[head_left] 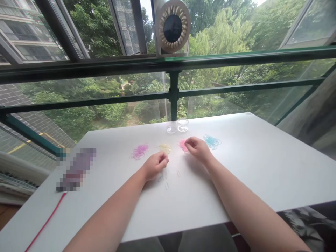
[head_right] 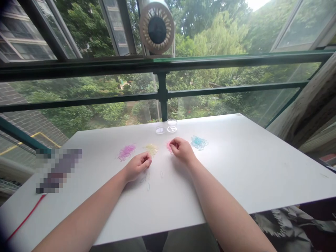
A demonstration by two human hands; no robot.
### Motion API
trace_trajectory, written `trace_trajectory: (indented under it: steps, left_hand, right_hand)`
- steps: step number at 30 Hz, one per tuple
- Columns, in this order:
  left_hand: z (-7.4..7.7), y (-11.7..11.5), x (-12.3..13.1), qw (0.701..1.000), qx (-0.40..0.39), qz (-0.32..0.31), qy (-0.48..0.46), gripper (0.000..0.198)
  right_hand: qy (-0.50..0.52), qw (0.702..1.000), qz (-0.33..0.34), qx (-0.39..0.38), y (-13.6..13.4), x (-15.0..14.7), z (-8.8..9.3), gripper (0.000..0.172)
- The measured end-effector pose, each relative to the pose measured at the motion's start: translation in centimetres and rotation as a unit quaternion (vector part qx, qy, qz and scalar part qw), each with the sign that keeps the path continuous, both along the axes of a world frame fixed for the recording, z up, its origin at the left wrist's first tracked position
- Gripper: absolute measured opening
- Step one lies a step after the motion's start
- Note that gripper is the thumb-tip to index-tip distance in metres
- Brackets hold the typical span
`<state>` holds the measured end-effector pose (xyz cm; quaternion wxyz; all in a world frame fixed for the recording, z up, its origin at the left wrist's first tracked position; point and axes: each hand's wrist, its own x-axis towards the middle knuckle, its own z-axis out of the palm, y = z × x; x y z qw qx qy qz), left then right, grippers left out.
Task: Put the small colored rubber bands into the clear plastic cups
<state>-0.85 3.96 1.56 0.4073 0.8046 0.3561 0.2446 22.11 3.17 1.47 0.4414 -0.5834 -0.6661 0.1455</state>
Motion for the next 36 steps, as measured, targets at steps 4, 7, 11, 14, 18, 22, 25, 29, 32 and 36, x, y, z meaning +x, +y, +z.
trace_trajectory:
  steps: [4, 7, 11, 14, 18, 22, 25, 29, 32, 36]
  left_hand:
    - [0.3, -0.2, 0.0, 1.000, -0.002, 0.001, 0.014, 0.022]
    - [0.4, -0.3, 0.0, 1.000, -0.005, 0.004, 0.019, 0.022]
    - [0.5, -0.3, 0.0, 1.000, -0.004, 0.001, 0.025, 0.022]
    - [0.5, -0.3, 0.0, 0.999, -0.004, -0.005, 0.034, 0.021]
    - [0.6, -0.3, 0.1, 0.999, 0.000, 0.007, 0.035, 0.020]
    - [0.6, -0.2, 0.1, 1.000, 0.007, -0.002, 0.028, 0.021]
    - [0.5, -0.1, 0.0, 1.000, 0.005, -0.015, 0.020, 0.022]
    - [0.2, 0.1, 0.1, 1.000, 0.004, -0.004, 0.006, 0.023]
    - [0.2, 0.1, 0.2, 1.000, 0.001, -0.002, -0.002, 0.023]
    - [0.6, 0.0, 0.3, 1.000, -0.011, -0.016, -0.005, 0.024]
  right_hand:
    - [-0.084, 0.991, -0.102, -0.014, 0.8, 1.5, -0.6, 0.015]
    - [-0.123, 0.985, -0.116, -0.030, 1.0, 1.9, -0.8, 0.017]
    - [-0.153, 0.982, -0.108, -0.028, 0.9, 1.7, -0.9, 0.020]
    - [-0.159, 0.981, -0.103, -0.043, 0.8, 1.7, -0.9, 0.023]
    - [-0.133, 0.984, -0.103, -0.063, 0.6, 1.9, -0.8, 0.032]
    - [-0.081, 0.990, -0.110, -0.043, 0.3, 2.0, -0.1, 0.042]
    - [-0.055, 0.997, -0.052, -0.032, -0.5, 1.5, 0.8, 0.028]
    - [-0.102, 0.966, 0.190, -0.142, -2.1, 0.1, 1.7, 0.019]
    - [-0.144, 0.931, 0.276, -0.191, -2.8, -0.7, 2.0, 0.028]
    - [-0.164, 0.920, 0.308, -0.178, -2.8, -1.0, 1.9, 0.028]
